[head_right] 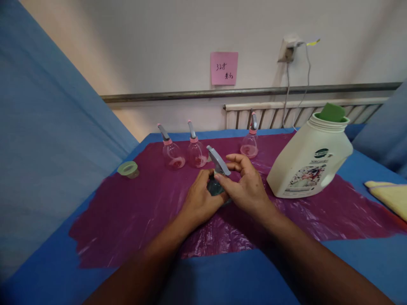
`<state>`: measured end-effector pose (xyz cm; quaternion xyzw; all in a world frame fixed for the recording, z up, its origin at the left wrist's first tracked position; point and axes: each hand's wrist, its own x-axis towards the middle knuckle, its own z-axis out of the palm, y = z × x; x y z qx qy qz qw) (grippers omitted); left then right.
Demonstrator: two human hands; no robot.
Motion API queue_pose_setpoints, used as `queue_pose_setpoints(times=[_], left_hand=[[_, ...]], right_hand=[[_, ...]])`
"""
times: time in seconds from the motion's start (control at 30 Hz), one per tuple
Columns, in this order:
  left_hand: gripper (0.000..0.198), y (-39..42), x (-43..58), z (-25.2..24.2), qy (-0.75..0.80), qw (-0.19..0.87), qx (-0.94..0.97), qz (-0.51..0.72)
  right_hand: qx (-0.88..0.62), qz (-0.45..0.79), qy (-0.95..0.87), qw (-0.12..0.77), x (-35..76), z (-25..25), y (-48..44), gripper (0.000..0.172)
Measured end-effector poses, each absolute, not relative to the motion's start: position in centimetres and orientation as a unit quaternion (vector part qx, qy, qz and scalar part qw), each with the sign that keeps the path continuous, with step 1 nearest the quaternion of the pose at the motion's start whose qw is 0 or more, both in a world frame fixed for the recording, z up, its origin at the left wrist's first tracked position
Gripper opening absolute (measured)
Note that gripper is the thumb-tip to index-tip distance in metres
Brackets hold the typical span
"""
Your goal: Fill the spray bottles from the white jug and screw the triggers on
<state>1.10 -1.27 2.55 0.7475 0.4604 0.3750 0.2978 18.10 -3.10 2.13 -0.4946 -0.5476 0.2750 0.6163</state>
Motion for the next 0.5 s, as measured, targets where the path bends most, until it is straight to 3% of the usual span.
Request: queue_pose_setpoints(times=[0.17,0.3,0.5], left_hand=[[0.058,-1.11,1.02,2.21,0.435,0.288,0.759,0.39],[0.053,-1.16,1.08,2.28,0.435,0.283,0.763,0.385],[0.058,-1.18,0.9,2.44,0.449,0.294,0.761,0.365]], right_hand=[[-0.475,0.247,-0.603,0.591,17.99,1.67,-3.48,0.078],[-0.509,0.186,-0.592,0.596,18.14,1.42,-3.2,0.077],[-0.492,0.208,-0.615,0.58,18.16,1.65,-3.75,0.082]])
